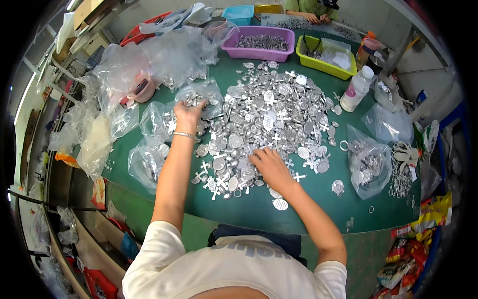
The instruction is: The person sorts various metallic charms and decorative pieces by hand into small clear bags, picking individual pieces from a large pile on a green table and placing them into the bags.
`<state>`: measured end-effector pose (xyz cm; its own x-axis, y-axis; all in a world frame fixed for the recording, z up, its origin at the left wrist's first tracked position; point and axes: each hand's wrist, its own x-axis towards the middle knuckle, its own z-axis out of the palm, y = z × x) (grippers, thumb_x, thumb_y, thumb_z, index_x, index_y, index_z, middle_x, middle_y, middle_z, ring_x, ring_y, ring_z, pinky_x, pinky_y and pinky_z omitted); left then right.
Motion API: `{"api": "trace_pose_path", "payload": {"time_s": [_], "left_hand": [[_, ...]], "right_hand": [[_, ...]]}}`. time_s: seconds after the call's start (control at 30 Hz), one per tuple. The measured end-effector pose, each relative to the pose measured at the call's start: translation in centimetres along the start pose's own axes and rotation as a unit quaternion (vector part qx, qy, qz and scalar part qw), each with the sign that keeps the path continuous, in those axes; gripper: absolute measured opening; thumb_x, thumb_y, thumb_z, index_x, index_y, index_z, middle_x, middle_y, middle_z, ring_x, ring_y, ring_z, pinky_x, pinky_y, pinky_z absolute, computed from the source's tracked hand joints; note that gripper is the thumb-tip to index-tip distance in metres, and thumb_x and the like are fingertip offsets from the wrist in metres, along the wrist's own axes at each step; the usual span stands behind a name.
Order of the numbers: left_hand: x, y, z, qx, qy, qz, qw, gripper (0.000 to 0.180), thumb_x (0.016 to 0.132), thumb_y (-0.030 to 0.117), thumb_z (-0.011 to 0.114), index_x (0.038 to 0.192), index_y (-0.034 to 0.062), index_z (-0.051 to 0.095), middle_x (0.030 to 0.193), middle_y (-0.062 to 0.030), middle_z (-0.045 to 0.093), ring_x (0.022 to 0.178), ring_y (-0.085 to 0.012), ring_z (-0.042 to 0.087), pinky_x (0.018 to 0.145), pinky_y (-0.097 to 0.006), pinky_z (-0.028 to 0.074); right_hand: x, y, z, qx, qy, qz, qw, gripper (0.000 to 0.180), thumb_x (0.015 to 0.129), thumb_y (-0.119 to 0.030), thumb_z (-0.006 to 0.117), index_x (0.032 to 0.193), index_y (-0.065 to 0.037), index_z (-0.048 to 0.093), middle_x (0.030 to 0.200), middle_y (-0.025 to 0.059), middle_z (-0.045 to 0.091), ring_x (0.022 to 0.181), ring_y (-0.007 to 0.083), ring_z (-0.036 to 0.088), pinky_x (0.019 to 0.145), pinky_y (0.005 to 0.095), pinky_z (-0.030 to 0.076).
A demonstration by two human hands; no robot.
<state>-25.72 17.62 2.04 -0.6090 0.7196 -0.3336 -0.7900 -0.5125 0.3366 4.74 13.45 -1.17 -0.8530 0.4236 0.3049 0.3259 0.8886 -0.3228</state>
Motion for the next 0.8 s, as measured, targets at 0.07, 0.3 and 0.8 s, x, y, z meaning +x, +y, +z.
{"api": "trace_pose_path", "payload": {"time_s": [0.07,0.3,0.8], "left_hand": [[-0.7,0.0,-0.1,0.048,-0.039,0.026,0.998,0.053,0.094,0.019,0.025,0.139,-0.0026,0.009,0.146,-0.0233,0.008,0.135,-0.0378,0.012,0.107,-0.059,0.014],[-11.1,-0.4,-4.4,0.473,-0.192,0.030,0.859,0.036,0.088,0.012,0.053,0.120,-0.0035,0.049,0.117,-0.0119,0.054,0.108,-0.0245,0.053,0.089,-0.035,0.046],[-16.3,-4.1,-8.1,0.844,-0.342,0.243,0.334,0.024,0.071,0.002,0.064,0.094,0.0062,0.059,0.093,-0.0082,0.055,0.091,-0.0269,0.051,0.077,-0.037,0.038]], "right_hand": [[-0.1,0.6,0.0,0.034,-0.004,-0.007,0.999,0.033,0.070,0.003,0.051,0.102,-0.005,0.054,0.103,0.0083,0.050,0.095,0.0262,0.046,0.083,0.0345,0.038],[-1.6,-0.2,0.7,0.298,0.166,0.181,0.923,0.019,0.085,0.003,0.048,0.102,-0.004,0.053,0.099,0.0108,0.054,0.078,0.0217,0.055,0.068,0.0299,0.044],[-0.1,0.4,-0.2,0.064,0.018,0.145,0.987,0.020,0.074,-0.010,0.066,0.093,-0.012,0.066,0.075,0.0090,0.053,0.070,0.0287,0.057,0.059,0.0387,0.044]]}}
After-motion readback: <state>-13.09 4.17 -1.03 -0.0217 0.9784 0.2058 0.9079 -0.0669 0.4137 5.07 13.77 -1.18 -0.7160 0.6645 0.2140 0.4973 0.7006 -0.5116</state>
